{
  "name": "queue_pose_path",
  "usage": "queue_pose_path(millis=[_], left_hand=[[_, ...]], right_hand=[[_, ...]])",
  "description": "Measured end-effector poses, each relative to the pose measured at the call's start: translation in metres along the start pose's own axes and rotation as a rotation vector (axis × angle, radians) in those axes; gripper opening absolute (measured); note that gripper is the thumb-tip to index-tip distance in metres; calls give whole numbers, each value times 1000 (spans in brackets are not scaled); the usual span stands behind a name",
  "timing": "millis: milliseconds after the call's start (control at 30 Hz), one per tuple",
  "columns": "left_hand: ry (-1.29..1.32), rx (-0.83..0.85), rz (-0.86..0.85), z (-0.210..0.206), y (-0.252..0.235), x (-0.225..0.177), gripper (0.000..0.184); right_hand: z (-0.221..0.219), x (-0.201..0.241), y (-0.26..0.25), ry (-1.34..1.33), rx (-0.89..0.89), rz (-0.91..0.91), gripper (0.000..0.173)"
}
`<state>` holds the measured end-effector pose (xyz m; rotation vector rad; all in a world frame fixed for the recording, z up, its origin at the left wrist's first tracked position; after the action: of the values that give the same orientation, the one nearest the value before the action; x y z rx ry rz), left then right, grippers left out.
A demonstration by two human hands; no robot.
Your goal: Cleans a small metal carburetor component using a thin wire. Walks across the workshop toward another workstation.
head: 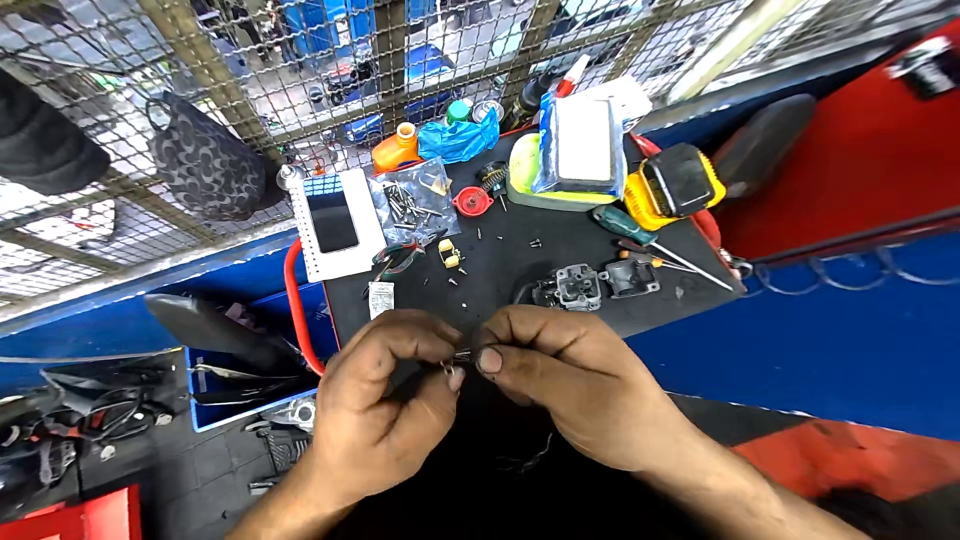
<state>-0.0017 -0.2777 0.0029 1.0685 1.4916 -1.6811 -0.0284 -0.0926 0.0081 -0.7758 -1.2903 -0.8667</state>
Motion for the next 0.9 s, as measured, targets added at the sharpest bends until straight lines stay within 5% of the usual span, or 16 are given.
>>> queue_pose_path(millis=[133,267,400,500,667,900], left_hand=[[-418,-3,-349,-2,0,-11,11],[-555,35,-471,-3,1,-13,13],[-579,17,-471,-4,-2,-12,13],[-541,-23,-398,-4,-3,-9,13],[-471,-110,-337,-4,-14,-2,9],[-384,18,-262,-12,-31,11,11]], right_hand=[[-3,-6,-1,-118,54,-101,18],[-6,-7,0,-245,85,-166,19],[-4,-2,-1,-175,23,-116,18],[-1,6,0,114,-83,70,9],[8,15,-4,596,-130,325,18],[20,10,-1,479,-181,385,21]])
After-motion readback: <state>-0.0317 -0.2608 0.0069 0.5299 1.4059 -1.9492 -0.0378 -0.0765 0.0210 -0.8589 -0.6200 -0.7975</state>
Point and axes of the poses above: each hand's wrist, its own y-axis away from the middle knuckle, its own z-axis out of the back of the hand, x = y × z, the point moved 4 cm from there along -y, towards the middle knuckle, and after that the axes turned 5 degrees about y, right-handed, at the moved point
